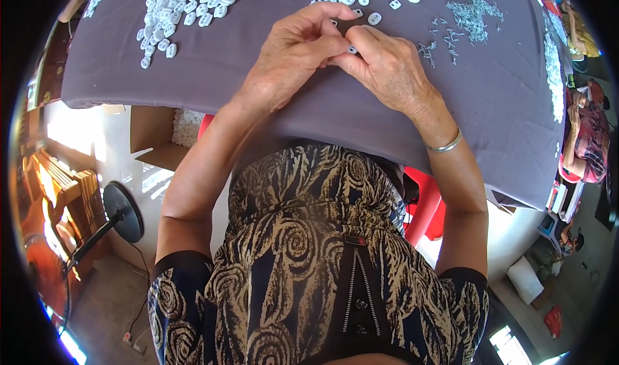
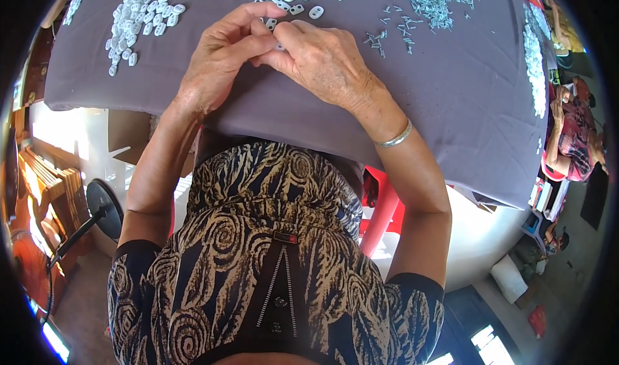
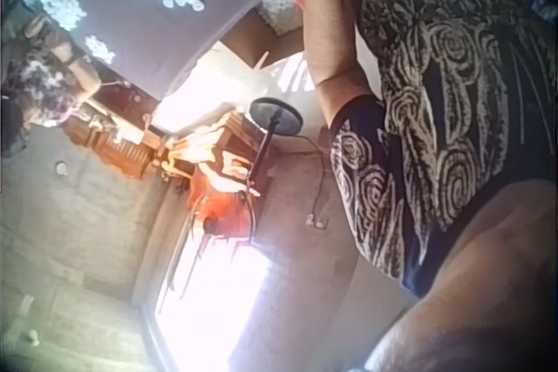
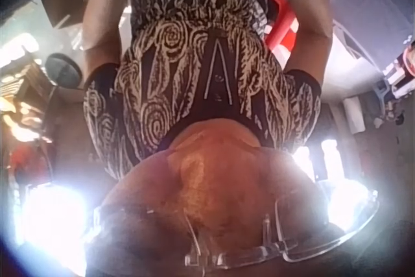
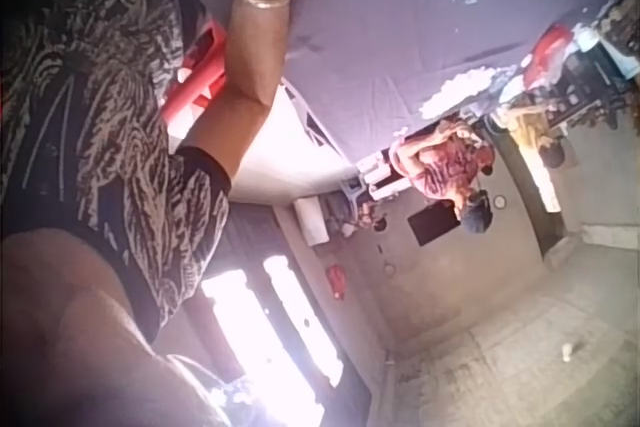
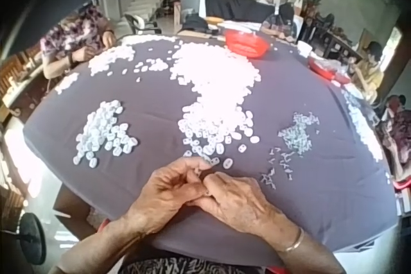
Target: The person assembles plastic cord locks by picking up plastic components and metal springs from the table and fitting them together by hand.
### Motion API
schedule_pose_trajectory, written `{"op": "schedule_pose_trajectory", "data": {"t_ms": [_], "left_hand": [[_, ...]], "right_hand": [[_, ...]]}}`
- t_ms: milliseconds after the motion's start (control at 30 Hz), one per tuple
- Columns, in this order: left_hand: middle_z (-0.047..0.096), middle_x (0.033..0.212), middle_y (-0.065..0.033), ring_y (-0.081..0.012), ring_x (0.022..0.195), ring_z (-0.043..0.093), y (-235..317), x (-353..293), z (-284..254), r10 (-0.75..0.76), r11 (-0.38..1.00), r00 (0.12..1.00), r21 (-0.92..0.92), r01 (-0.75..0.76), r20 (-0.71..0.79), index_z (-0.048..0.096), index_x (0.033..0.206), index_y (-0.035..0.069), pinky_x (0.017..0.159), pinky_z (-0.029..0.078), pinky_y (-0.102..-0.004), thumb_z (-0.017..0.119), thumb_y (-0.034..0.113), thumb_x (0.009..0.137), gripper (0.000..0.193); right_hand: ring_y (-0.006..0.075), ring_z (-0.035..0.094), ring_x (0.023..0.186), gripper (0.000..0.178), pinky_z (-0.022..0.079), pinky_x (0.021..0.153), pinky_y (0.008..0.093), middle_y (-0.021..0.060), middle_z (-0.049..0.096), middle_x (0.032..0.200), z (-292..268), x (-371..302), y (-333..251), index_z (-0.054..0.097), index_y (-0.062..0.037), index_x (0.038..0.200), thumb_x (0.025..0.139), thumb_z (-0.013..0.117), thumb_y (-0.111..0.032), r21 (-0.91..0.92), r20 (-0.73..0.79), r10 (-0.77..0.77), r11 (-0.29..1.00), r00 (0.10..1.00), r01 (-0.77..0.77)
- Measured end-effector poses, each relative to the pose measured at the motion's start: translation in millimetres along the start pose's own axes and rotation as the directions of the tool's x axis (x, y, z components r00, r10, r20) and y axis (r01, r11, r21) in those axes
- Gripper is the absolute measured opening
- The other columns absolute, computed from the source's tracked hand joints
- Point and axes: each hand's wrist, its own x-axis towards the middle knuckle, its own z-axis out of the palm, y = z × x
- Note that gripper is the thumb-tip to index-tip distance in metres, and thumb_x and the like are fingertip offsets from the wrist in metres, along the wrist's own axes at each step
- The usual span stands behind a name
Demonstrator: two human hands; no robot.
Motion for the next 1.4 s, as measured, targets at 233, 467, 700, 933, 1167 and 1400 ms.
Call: {"op": "schedule_pose_trajectory", "data": {"t_ms": [233, 467, 700, 933, 1167, 1400], "left_hand": [[0.058, 0.077, 0.0026, -0.0050, 0.065, 0.046, 19.0, 11.6, -58.4, 0.282, 0.887, 0.895, 0.450, -0.106, -0.345, 0.065, 0.101, 0.005, 0.061, 0.039, -0.0191, 0.060, 0.007, 0.085, 0.017], [0.063, 0.082, 0.0002, -0.0073, 0.078, 0.057, 29.9, 10.4, -100.5, 0.608, 0.490, 0.694, 0.870, 0.055, -0.386, 0.067, 0.100, 0.002, 0.070, 0.046, -0.0212, 0.067, 0.015, 0.083, 0.021], [0.064, 0.078, -0.0027, -0.0073, 0.068, 0.057, 6.4, 18.5, -69.0, 0.560, 0.665, 0.781, 0.712, -0.226, -0.275, 0.065, 0.093, 0.002, 0.064, 0.048, -0.0229, 0.068, 0.005, 0.079, 0.014], [0.064, 0.078, -0.0019, -0.0067, 0.069, 0.057, 5.0, 13.3, -35.0, 0.404, 0.756, 0.889, 0.626, -0.193, -0.214, 0.064, 0.095, 0.002, 0.064, 0.048, -0.0216, 0.067, 0.004, 0.080, 0.015], [0.065, 0.079, -0.0049, -0.0077, 0.069, 0.058, -4.1, 8.1, -24.0, 0.355, 0.783, 0.906, 0.603, -0.153, -0.230, 0.065, 0.096, 0.002, 0.064, 0.049, -0.0227, 0.066, 0.004, 0.080, 0.016], [0.064, 0.079, -0.0046, -0.0083, 0.069, 0.058, -12.0, 6.6, -12.7, 0.356, 0.849, 0.917, 0.472, -0.237, -0.181, 0.063, 0.095, 0.002, 0.062, 0.048, -0.0225, 0.066, 0.001, 0.079, 0.017]], "right_hand": [[0.0207, 0.050, 0.053, 0.024, 0.043, 0.051, 0.0332, 0.0071, 0.051, 0.061, -8.9, 0.3, 15.8, 0.051, -0.0034, 0.075, 0.082, 0.069, -0.018, -0.022, -0.074, 0.198, 0.979, 0.977, -0.200], [0.0113, 0.052, 0.060, 0.010, 0.045, 0.058, 0.0260, 0.0045, 0.056, 0.071, -17.1, -6.0, 43.0, 0.061, -0.0022, 0.089, 0.085, 0.064, -0.011, -0.015, -0.183, 0.352, 0.933, 0.918, -0.361], [0.0166, 0.059, 0.072, 0.014, 0.048, 0.066, 0.0273, 0.0053, 0.059, 0.081, -15.8, 0.0, 43.5, 0.062, -0.0027, 0.096, 0.084, 0.064, -0.007, -0.014, -0.125, 0.312, 0.949, 0.942, -0.316], [0.0187, 0.060, 0.079, 0.017, 0.049, 0.071, 0.0297, 0.0055, 0.059, 0.088, -11.8, 4.3, 37.6, 0.063, -0.0039, 0.098, 0.081, 0.066, -0.007, -0.039, -0.115, 0.254, 0.965, 0.960, -0.260], [0.0215, 0.056, 0.081, 0.014, 0.047, 0.072, 0.0352, 0.0047, 0.057, 0.083, 4.7, 11.9, 34.9, 0.062, -0.0045, 0.090, 0.078, 0.068, -0.008, -0.105, -0.096, 0.144, 0.983, 0.985, -0.154], [0.0139, 0.050, 0.062, 0.011, 0.044, 0.060, 0.0271, 0.0037, 0.054, 0.070, -5.7, 9.8, 20.2, 0.056, -0.0020, 0.083, 0.080, 0.066, -0.003, 0.087, -0.061, 0.253, 0.965, 0.965, -0.248]]}}
